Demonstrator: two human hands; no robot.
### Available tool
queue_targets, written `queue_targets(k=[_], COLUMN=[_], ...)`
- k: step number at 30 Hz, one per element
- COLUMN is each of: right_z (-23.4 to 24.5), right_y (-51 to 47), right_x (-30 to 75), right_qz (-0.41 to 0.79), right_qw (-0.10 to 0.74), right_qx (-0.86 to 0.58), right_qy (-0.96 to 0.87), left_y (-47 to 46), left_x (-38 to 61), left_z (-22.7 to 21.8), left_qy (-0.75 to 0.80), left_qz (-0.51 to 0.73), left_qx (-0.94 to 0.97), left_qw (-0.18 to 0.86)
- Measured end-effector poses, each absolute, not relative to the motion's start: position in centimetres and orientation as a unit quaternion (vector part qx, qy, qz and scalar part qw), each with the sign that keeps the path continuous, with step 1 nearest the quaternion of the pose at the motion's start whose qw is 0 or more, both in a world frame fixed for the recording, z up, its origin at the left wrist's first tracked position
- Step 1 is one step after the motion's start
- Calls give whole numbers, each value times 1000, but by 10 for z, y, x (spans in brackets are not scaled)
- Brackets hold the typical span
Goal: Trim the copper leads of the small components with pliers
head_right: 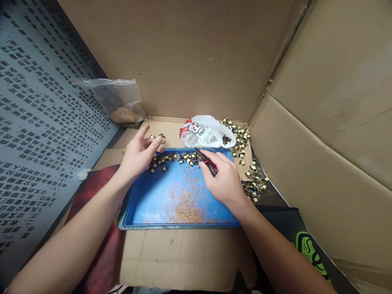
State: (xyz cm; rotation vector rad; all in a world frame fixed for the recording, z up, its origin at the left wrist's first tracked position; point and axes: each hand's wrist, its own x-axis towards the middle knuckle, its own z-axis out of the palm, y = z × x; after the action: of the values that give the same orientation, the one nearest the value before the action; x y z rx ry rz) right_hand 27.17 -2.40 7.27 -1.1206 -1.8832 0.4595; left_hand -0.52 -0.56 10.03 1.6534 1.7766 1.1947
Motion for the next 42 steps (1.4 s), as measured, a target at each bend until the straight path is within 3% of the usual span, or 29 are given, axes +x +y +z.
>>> queue_targets(k=[3, 8, 12, 16, 20, 26, 30, 33, 38, 42], right_z=[72, 75, 77, 75, 71, 74, 79, 80, 82, 80], right_y=[-24, -30, -38, -40, -38, -40, -43, -43, -40, -38], right_x=[272, 269, 264, 262, 262, 260, 259, 261, 265, 264], right_qz=[195, 233, 244, 250, 255, 294, 329, 375, 512, 596], right_qw=[438, 388, 324, 312, 349, 374, 377, 391, 399, 404], right_qx=[-451, -428, -400, -392, -380, -377, -377, -371, -308, -298], right_qy=[-753, -782, -822, -828, -818, -795, -779, -755, -696, -626], left_y=[-14, -32, -36, -38, -38, -37, -41, -46, -52, -52], left_x=[-6, -2, 3, 12, 17, 24, 37, 45, 46, 44], left_z=[111, 119, 112, 111, 118, 120, 113, 106, 100, 101], left_qy=[652, 610, 628, 624, 585, 453, 420, 416, 390, 317], left_qz=[352, 84, 29, 35, 131, 317, 366, 419, 457, 453], left_qx=[650, 781, 776, 779, 780, 639, 614, 632, 780, 832], left_qw=[168, 105, 50, 53, 178, 534, 560, 501, 175, 39])
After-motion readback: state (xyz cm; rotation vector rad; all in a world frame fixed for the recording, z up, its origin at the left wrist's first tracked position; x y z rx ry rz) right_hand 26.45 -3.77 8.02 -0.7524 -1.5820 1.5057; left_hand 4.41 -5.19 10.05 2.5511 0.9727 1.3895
